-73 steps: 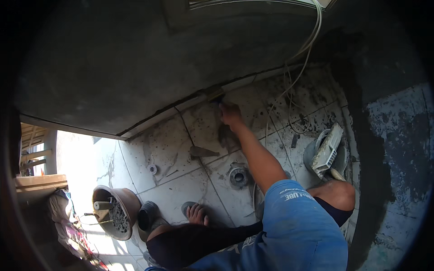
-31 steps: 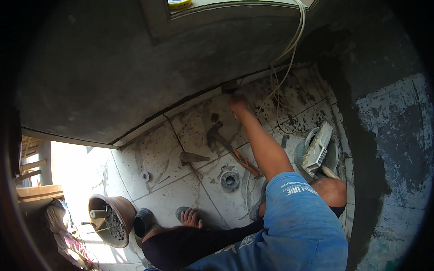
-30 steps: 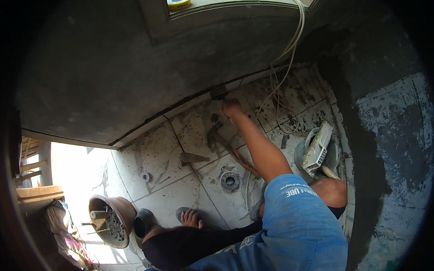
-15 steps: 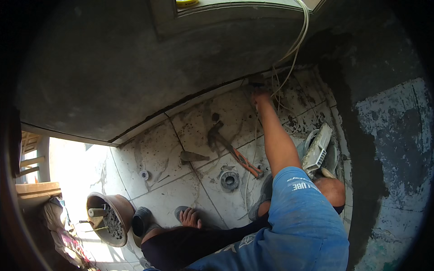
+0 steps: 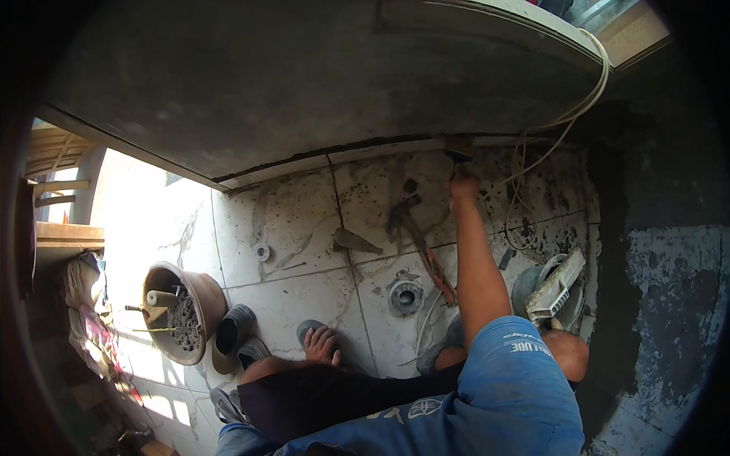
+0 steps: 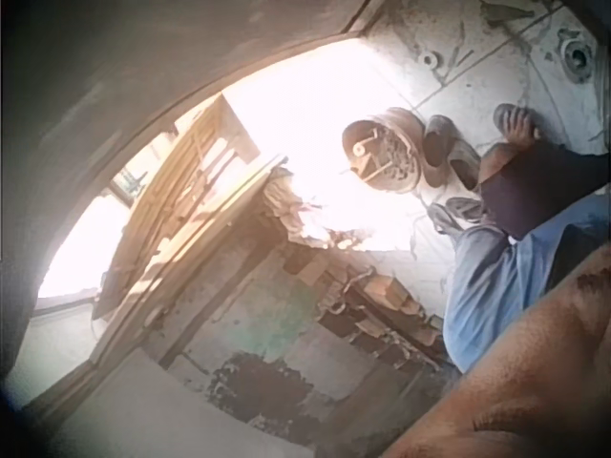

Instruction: Replacing or repairing a small section of a wall near a floor drain using mortar and a hammer.

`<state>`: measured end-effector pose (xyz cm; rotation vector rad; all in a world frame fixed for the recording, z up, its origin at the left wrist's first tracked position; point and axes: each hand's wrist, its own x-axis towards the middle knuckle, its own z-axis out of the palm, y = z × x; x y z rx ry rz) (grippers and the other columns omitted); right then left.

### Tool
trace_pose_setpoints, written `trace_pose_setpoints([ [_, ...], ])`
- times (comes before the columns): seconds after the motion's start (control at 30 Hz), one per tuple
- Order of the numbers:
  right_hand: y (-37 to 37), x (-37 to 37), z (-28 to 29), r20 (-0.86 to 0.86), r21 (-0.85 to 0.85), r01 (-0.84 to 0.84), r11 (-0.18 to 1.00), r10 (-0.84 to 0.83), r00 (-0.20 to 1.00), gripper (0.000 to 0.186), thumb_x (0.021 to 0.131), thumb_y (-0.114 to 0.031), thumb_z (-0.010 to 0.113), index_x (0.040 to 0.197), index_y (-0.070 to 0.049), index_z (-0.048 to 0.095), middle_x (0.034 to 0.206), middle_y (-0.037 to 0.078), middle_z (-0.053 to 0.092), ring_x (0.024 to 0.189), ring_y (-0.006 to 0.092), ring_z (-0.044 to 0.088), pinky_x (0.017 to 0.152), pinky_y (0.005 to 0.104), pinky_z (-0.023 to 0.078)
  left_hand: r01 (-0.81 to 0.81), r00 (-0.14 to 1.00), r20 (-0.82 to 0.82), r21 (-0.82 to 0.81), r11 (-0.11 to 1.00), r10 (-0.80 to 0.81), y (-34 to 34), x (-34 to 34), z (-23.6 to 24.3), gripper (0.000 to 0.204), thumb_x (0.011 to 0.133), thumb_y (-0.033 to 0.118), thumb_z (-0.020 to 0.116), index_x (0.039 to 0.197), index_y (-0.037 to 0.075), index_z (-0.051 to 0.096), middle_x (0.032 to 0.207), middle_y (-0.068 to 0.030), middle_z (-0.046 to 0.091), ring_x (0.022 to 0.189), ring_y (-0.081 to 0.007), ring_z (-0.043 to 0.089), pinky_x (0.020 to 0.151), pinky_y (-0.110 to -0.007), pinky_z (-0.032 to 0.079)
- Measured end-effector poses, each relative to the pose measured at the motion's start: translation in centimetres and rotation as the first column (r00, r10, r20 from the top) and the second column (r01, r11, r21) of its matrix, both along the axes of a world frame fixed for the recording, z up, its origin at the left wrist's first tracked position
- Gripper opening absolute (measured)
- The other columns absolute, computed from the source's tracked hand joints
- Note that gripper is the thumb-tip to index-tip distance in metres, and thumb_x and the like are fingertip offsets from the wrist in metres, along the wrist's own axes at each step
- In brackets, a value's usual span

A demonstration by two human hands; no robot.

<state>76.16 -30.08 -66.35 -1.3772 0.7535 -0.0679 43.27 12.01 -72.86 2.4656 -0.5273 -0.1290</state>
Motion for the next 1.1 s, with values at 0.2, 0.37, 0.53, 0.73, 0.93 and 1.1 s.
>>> trace_pose_setpoints([
  [0.2,15.3,1.6,-2.9,-0.021,-0.138,0.091,0.986,-0.094,0.995,0.024,0.095,-0.021,0.049,0.076,-0.006,0.052,0.056,0.003,0.044,0.044,0.0138,0.040,0.043,0.0326,0.032,0.009,1.000,-0.003,-0.008,1.000,-0.009,0.2,0.2,-0.2,0.043,0.064,0.021,0.065,0.105,0.008,0.059,0.116,-0.0075,0.058,0.121,-0.0262,0.048,0.105,-0.049,0.028],
  [0.37,33.5,0.5,-3.6,0.053,-0.108,-0.452,0.885,0.459,0.887,0.028,0.094,-0.024,0.051,0.081,0.000,0.058,0.056,0.004,0.052,0.042,0.0125,0.047,0.042,0.0316,0.038,0.024,0.998,0.054,-0.055,0.998,-0.021,0.3,0.3,-0.2,0.046,0.062,0.021,0.065,0.105,0.007,0.059,0.113,-0.0091,0.060,0.116,-0.0274,0.052,0.104,-0.048,0.030],
  [0.53,36.8,0.4,-1.5,0.094,-0.104,-0.673,0.733,0.681,0.727,0.031,0.092,-0.025,0.052,0.080,0.003,0.059,0.061,0.006,0.058,0.044,0.0131,0.051,0.043,0.0291,0.041,0.013,1.000,-0.019,-0.066,0.998,-0.014,0.5,0.0,-0.3,0.044,0.067,0.025,0.063,0.108,0.007,0.058,0.117,-0.0068,0.058,0.121,-0.0249,0.047,0.106,-0.049,0.026],
  [0.73,14.2,0.1,-5.6,-0.111,-0.616,-0.398,0.680,0.425,0.898,0.023,0.092,-0.026,0.052,0.088,-0.004,0.058,0.071,0.007,0.056,0.057,0.0171,0.054,0.050,0.0327,0.041,-0.004,1.000,0.002,-0.111,0.994,0.004,0.8,0.0,-0.5,0.044,0.066,0.024,0.063,0.106,0.007,0.059,0.117,-0.0074,0.058,0.121,-0.0252,0.048,0.106,-0.048,0.027],
  [0.93,-2.6,-3.0,-10.0,-0.100,-0.989,-0.113,0.094,0.126,0.987,0.029,0.088,-0.020,0.053,0.111,-0.005,0.061,0.090,0.016,0.066,0.077,0.0295,0.065,0.066,0.0412,0.051,0.006,1.000,0.015,-0.129,0.992,-0.005,0.9,0.1,-0.7,0.042,0.065,0.023,0.063,0.104,0.007,0.059,0.115,-0.0077,0.059,0.120,-0.0249,0.049,0.105,-0.049,0.028],
  [1.1,11.2,-0.4,-6.8,-0.227,-0.841,-0.252,0.479,0.111,0.968,0.034,0.096,-0.025,0.040,0.103,0.001,0.061,0.101,0.023,0.063,0.095,0.0413,0.059,0.083,0.0453,0.046,0.022,1.000,0.020,-0.119,0.993,-0.020,0.6,0.4,-0.6,0.041,0.065,0.024,0.062,0.103,0.007,0.059,0.115,-0.0074,0.059,0.119,-0.0250,0.049,0.105,-0.049,0.028],
])
